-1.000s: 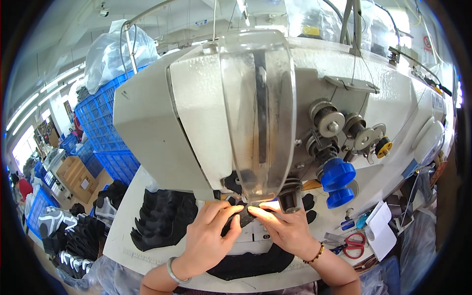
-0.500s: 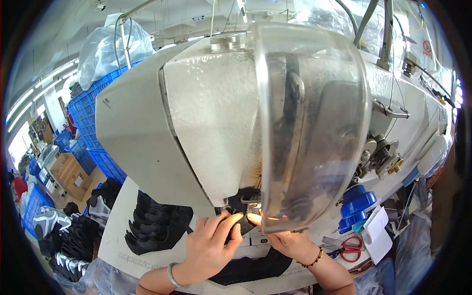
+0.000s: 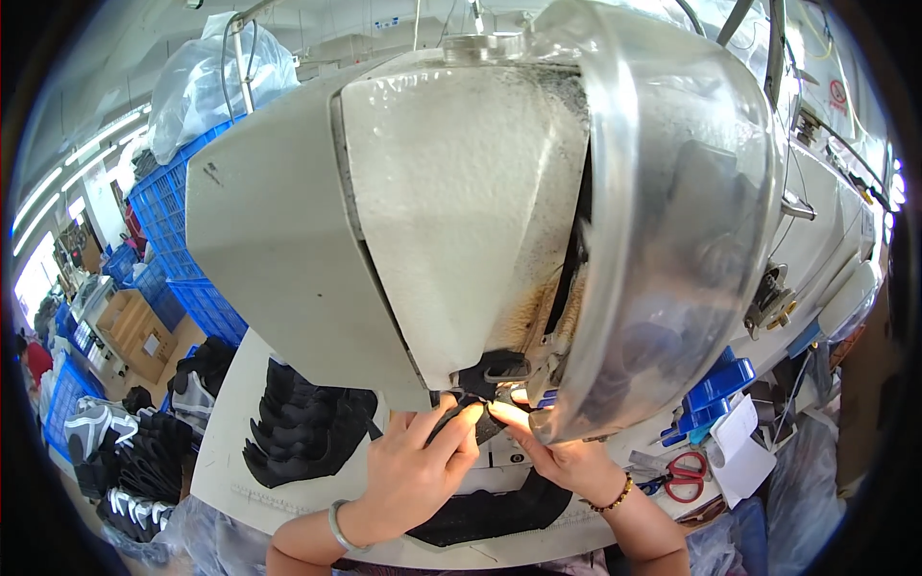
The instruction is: Stitching components of a shoe using an industrial sewing machine.
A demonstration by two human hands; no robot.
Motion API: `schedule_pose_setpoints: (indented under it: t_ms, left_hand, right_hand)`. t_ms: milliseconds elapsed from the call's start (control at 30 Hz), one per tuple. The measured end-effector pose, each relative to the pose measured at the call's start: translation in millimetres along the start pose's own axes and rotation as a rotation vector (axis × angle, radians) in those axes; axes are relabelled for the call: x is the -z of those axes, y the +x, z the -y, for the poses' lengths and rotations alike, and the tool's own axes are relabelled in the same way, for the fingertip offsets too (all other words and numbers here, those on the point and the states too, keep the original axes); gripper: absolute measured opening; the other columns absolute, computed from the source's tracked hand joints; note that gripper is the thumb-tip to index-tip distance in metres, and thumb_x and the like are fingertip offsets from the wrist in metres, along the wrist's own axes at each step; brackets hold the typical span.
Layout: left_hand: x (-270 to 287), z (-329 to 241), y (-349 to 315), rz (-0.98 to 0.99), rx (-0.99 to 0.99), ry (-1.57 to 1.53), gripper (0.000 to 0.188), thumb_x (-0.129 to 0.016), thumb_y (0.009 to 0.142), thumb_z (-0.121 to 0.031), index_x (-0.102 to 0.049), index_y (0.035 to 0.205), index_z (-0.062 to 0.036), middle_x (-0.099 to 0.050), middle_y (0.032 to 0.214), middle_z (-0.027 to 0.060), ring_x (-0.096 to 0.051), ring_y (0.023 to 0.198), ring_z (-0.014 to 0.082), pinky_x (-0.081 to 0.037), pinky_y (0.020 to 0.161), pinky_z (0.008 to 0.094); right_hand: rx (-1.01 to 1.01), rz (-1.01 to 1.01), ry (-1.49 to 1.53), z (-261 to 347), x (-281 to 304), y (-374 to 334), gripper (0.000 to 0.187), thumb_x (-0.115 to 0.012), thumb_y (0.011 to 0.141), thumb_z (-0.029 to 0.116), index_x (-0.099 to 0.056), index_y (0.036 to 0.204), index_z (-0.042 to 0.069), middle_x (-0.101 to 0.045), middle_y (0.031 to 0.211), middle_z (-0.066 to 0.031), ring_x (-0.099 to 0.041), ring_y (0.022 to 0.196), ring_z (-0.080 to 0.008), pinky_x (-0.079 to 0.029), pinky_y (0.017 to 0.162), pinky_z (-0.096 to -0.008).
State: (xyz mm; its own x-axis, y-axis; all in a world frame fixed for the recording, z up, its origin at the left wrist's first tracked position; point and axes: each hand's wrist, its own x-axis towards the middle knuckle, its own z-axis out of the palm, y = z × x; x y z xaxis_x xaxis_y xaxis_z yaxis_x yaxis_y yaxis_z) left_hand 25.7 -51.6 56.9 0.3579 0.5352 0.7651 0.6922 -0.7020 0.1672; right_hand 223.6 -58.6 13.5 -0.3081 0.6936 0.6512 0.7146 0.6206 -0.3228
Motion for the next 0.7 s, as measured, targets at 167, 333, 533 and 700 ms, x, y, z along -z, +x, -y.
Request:
schedule_pose_setpoints:
  t_ms: [167,333,533,700]
  left_hand:
    - [-0.2,2.5,1.4,-0.016,-0.001,-0.021,0.028,-0.069,0.07,-0.001,-0.066,0.096,-0.0081,-0.058,0.089,0.0061,-0.053,0.064,0.0243,-0.042,0.057,0.035]
    - [3.8,0.1,2.6,0.014,-0.018,-0.016,0.028,-0.069,0.069,0.0,-0.066,0.095,-0.0072,-0.058,0.088,0.0067,-0.054,0.065,0.0247,-0.043,0.057,0.0355]
    - [4.0,1.2,2.3,0.001,-0.015,-0.003,0.027,-0.069,0.069,0.001,-0.067,0.095,-0.0065,-0.06,0.089,0.0076,-0.057,0.066,0.0246,-0.045,0.056,0.0341]
    - [3.1,0.5,2.1,0.026,0.02,-0.023,0.027,-0.069,0.07,0.001,-0.068,0.096,-0.0073,-0.063,0.092,0.0093,-0.061,0.071,0.0237,-0.049,0.056,0.0322]
  right_hand:
    - [0.019,-0.015,0.002,-2.1,-3.9,1.7,0.035,-0.072,0.081,0.009,-0.066,0.115,0.013,-0.065,0.103,-0.0088,-0.063,0.083,-0.0223,-0.05,0.07,-0.0315]
    - [0.088,-0.035,-0.065,-4.6,-6.5,-1.7,0.034,-0.073,0.079,0.008,-0.068,0.112,0.012,-0.065,0.1,-0.009,-0.062,0.08,-0.0224,-0.049,0.068,-0.0321]
    - [0.073,-0.065,-0.031,-3.2,-6.1,2.2,0.033,-0.074,0.077,0.006,-0.069,0.11,0.011,-0.065,0.1,-0.0086,-0.062,0.083,-0.0231,-0.05,0.07,-0.0322]
    - [0.026,-0.063,0.009,0.5,-2.2,1.8,0.034,-0.074,0.078,0.01,-0.069,0.112,0.016,-0.066,0.1,-0.0056,-0.062,0.086,-0.0214,-0.05,0.074,-0.0311]
